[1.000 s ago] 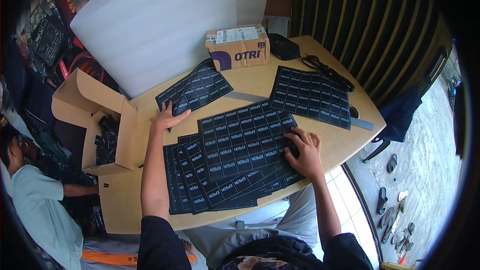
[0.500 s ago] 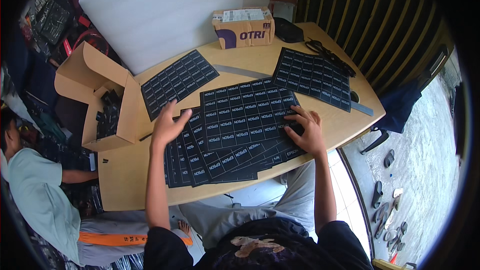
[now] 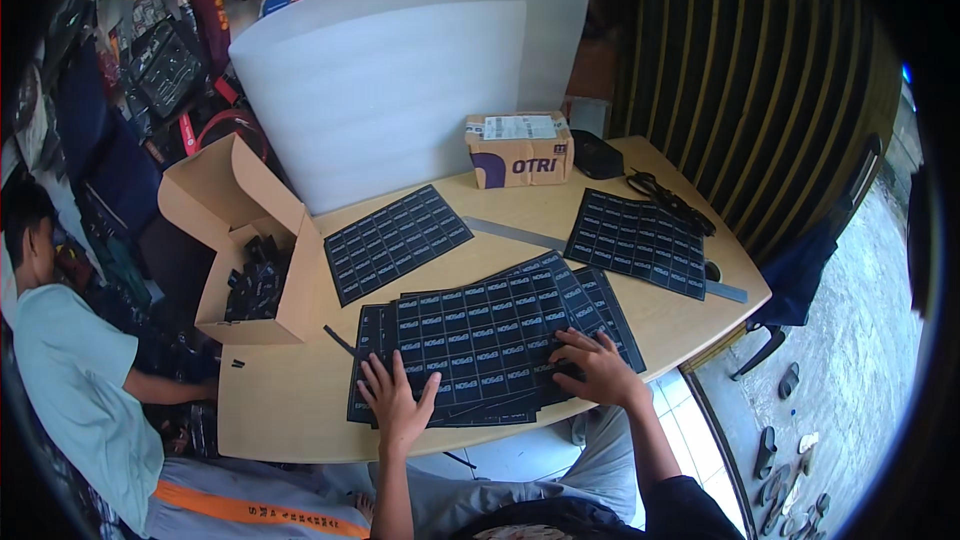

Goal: The person organizes printed label sheets on a table and cuts them into strips using scissors. The person then cuts the strips into individual labels and places them into a cardboard box.

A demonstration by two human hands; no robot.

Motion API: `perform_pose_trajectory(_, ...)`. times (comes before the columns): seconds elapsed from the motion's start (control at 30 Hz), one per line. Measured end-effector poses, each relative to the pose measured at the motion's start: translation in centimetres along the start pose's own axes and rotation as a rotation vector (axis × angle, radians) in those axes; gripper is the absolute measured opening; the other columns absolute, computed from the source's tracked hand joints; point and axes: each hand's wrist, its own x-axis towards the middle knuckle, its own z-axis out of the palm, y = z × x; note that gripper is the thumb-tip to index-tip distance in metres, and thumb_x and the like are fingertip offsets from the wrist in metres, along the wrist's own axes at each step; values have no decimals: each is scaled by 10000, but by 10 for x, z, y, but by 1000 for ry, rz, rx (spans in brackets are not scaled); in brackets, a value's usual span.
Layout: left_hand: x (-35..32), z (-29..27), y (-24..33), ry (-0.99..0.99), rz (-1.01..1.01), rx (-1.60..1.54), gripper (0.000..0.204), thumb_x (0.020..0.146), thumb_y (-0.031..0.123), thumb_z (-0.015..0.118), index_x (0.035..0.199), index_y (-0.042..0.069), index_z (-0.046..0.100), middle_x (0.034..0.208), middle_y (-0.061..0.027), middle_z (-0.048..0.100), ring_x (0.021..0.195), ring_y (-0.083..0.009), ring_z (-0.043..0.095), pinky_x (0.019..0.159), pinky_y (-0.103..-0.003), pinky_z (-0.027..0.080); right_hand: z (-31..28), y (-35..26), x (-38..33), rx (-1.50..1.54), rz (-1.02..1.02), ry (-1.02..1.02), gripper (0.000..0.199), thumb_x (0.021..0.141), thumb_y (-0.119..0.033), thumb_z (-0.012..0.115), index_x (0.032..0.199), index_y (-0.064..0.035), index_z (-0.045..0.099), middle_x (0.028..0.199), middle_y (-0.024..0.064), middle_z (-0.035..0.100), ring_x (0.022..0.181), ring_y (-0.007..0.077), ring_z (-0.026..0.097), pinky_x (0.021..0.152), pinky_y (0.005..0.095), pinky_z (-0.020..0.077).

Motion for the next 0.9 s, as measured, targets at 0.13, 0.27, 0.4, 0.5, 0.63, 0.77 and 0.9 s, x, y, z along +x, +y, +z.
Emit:
perform_pose_trajectory(0.13, 2, -8, -13, 58, 54, -36, 798, 848, 559, 523, 1395, 15, 319, 1441, -331, 191, 1371, -445, 129, 1098, -545, 82, 9, -10, 12, 32, -163, -17, 376, 839, -290, 622, 1181, -144, 565, 1416, 145, 385, 1350, 292, 307, 1103, 548, 172)
perform_pose_trajectory(0.27, 0, -13, -39, 93, 13, -152, 837, 849, 549, 528, 1345, -96, 335, 1412, -321, 276, 1352, -407, 229, 1091, -532, 148, 3, 11, 3, 51, 44, 358, 475, 793, -254, 662, 1224, -101, 532, 1370, 214, 402, 1313, 360, 334, 1074, 498, 232)
perform_pose_trajectory(0.4, 8, -14, -68, 145, -27, -23, 826, 864, 532, 511, 1337, -121, 329, 1417, -293, 298, 1353, -382, 245, 1084, -541, 162, 0, 29, -17, -21, 155, 245, 518, 799, -228, 643, 1270, -72, 494, 1417, 221, 341, 1352, 361, 267, 1110, 477, 157)
perform_pose_trajectory(0.5, 6, -22, -88, 221, -67, 7, 730, 880, 484, 508, 1296, -103, 389, 1366, -263, 388, 1295, -363, 344, 1044, -553, 221, 10, 25, -20, -46, 113, 239, 522, 812, -226, 616, 1289, -63, 478, 1432, 219, 322, 1367, 353, 237, 1119, 479, 126)
perform_pose_trajectory(0.63, 3, -36, -94, 284, -65, 61, 401, 865, 289, 570, 1132, -11, 559, 1120, -185, 596, 1038, -339, 563, 889, -493, 405, 20, 25, -23, -88, 112, 339, 504, 812, -214, 602, 1279, -62, 489, 1421, 214, 343, 1359, 348, 256, 1121, 481, 121)
perform_pose_trajectory(0.77, -6, -46, -105, 278, -61, 89, 148, 788, 81, 601, 933, 68, 625, 851, -135, 642, 819, -335, 613, 714, -414, 484, 23, 25, -3, -103, 128, 366, 507, 819, -211, 598, 1293, -77, 477, 1422, 208, 338, 1355, 351, 257, 1110, 505, 120)
perform_pose_trajectory(0.9, -25, -57, -127, 322, -40, -90, 95, 740, 33, 617, 820, 84, 626, 791, -155, 624, 765, -355, 601, 653, -413, 474, 11, 27, 0, -108, 109, 289, 527, 829, -265, 604, 1309, -101, 460, 1422, 222, 321, 1356, 362, 243, 1089, 542, 125)
